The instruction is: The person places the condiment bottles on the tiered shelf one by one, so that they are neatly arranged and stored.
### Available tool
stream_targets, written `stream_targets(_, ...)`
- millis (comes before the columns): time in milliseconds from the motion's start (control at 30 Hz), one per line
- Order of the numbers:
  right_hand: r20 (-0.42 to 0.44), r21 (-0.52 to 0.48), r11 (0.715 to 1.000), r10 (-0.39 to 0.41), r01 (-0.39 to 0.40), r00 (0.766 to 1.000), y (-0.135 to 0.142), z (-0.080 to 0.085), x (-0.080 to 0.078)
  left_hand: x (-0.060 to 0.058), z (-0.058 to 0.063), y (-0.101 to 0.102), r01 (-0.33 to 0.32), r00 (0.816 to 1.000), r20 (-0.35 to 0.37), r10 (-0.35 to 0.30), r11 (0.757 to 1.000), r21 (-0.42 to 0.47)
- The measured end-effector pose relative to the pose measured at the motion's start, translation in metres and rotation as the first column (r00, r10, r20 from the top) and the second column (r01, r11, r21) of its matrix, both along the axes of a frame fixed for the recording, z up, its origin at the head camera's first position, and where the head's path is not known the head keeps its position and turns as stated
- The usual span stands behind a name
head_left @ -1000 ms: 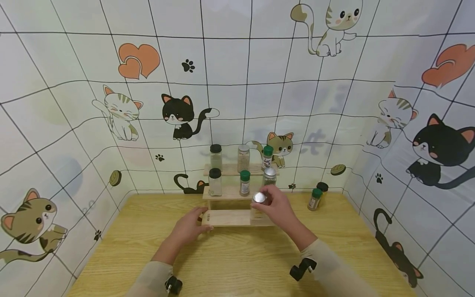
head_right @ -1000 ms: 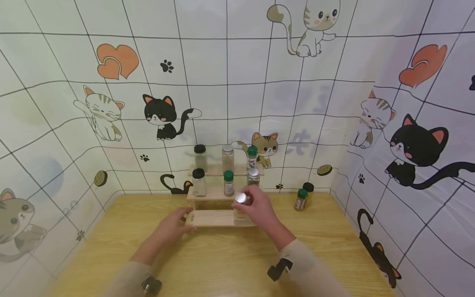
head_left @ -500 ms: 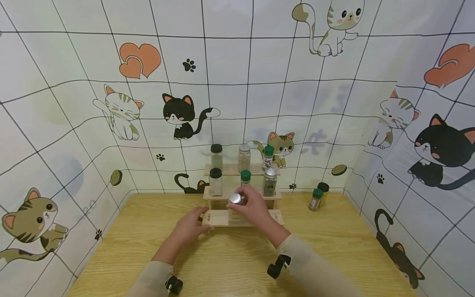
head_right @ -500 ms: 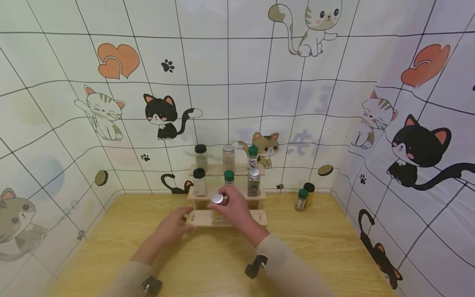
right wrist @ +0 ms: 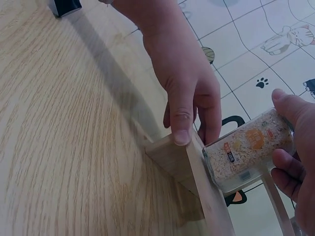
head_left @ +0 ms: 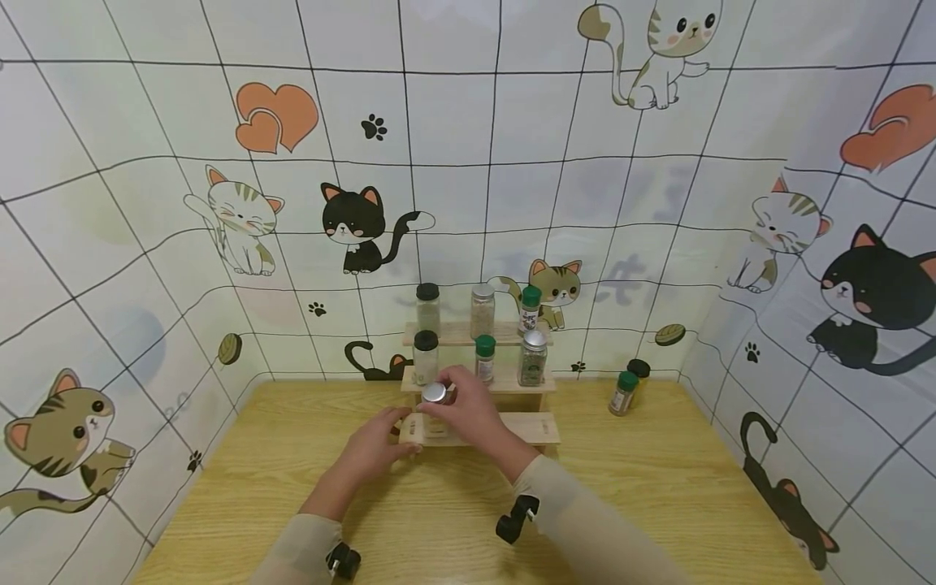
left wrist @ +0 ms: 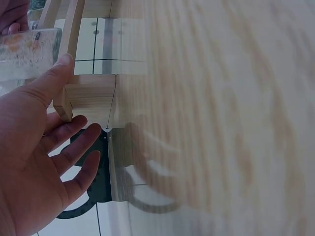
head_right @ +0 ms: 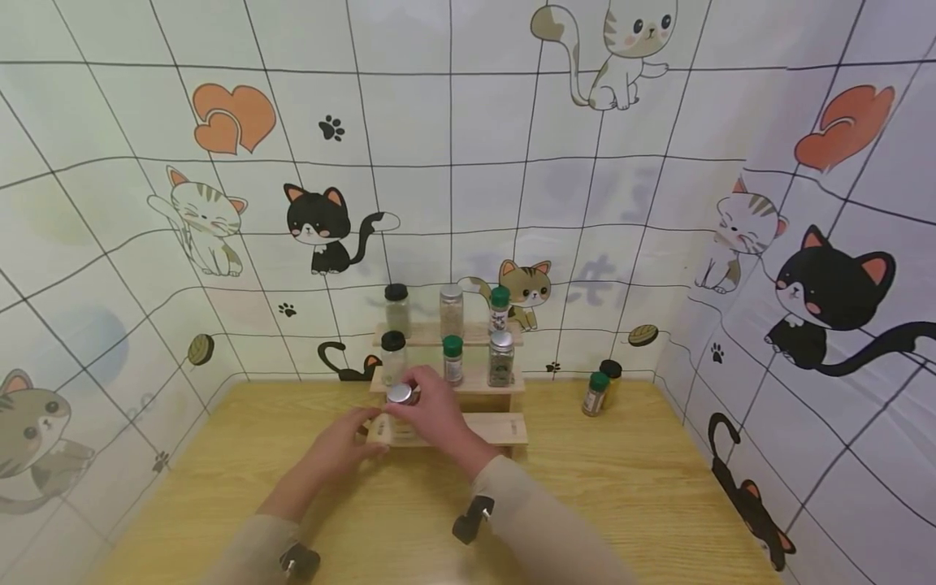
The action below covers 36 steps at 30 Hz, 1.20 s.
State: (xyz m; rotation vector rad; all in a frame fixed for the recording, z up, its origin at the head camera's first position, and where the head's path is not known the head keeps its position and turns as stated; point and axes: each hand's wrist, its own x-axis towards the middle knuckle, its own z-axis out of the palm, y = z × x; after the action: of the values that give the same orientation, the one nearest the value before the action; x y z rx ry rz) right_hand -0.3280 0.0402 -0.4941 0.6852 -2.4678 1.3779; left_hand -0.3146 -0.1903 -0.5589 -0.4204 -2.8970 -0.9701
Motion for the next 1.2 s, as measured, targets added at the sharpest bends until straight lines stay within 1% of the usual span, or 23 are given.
stream_targets(233,-0.006,0.01,1.0,-0.011,0.011,1.0,-0.009,-0.005,-0.002,0.002,0.002,0.001,-0.001,1.0,0.002,0.001,1.0,0.008)
stream_targets(400,-0.002,-0.004,1.0,-0.009,0.009,1.0,-0.014,-0.008,-0.004,0.003,0.002,0.002,-0.006,1.0,0.008,0.006,1.0,0.012)
stream_targets(633,0.021,0.0,1.0,-0.005,0.005,1.0,-0.016,-0.007,-0.002,0.002,0.001,0.002,-0.014,1.0,0.016,0.013,1.0,0.01)
stream_targets(867,0.076,-0.008,1.0,-0.008,0.008,0.997,-0.014,-0.008,0.0,-0.001,0.0,-0.001,-0.005,1.0,0.015,0.005,1.0,0.005)
stream_targets(967,0.101,-0.038,0.999,-0.012,0.016,0.995,-0.009,-0.008,0.005,-0.002,-0.002,-0.001,-0.007,1.0,0.012,0.007,1.0,0.003)
stream_targets(1067,0.117,-0.049,0.998,-0.026,0.032,0.993,0.002,-0.006,0.014,-0.001,-0.002,0.0,-0.015,1.0,0.018,0.015,1.0,0.008)
stream_targets(1200,0.085,-0.039,0.998,-0.037,0.041,0.996,0.028,-0.005,0.024,-0.001,-0.001,0.001,-0.018,0.999,0.03,0.018,1.0,0.013)
